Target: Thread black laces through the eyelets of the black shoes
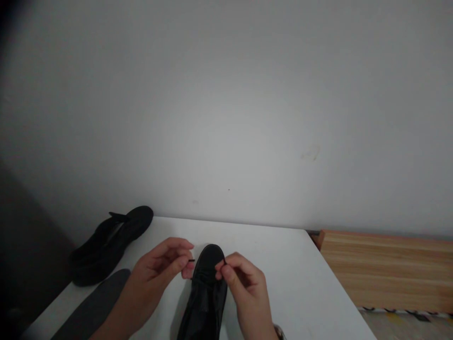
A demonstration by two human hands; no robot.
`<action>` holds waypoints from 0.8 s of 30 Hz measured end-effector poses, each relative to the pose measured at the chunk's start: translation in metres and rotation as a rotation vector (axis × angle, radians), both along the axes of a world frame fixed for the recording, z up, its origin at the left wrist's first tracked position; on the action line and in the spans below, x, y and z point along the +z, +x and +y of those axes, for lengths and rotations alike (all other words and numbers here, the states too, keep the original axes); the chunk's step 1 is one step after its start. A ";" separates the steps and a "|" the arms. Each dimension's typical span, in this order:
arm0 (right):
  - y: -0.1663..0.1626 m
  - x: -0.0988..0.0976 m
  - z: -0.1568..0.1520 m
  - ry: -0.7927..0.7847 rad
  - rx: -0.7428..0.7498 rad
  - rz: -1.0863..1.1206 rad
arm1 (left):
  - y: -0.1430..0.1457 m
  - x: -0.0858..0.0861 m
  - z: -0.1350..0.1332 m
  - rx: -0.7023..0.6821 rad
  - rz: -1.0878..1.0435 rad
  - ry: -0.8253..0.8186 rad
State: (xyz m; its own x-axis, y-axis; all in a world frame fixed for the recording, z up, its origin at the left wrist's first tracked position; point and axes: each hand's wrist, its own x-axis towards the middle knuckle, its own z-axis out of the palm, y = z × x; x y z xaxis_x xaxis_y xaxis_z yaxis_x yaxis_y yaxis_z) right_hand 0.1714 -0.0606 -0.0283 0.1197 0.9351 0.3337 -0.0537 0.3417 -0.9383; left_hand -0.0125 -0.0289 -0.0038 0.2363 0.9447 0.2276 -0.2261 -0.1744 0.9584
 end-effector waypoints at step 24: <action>0.037 -0.038 -0.013 0.027 0.034 -0.481 | -0.033 -0.051 0.013 0.042 0.570 0.401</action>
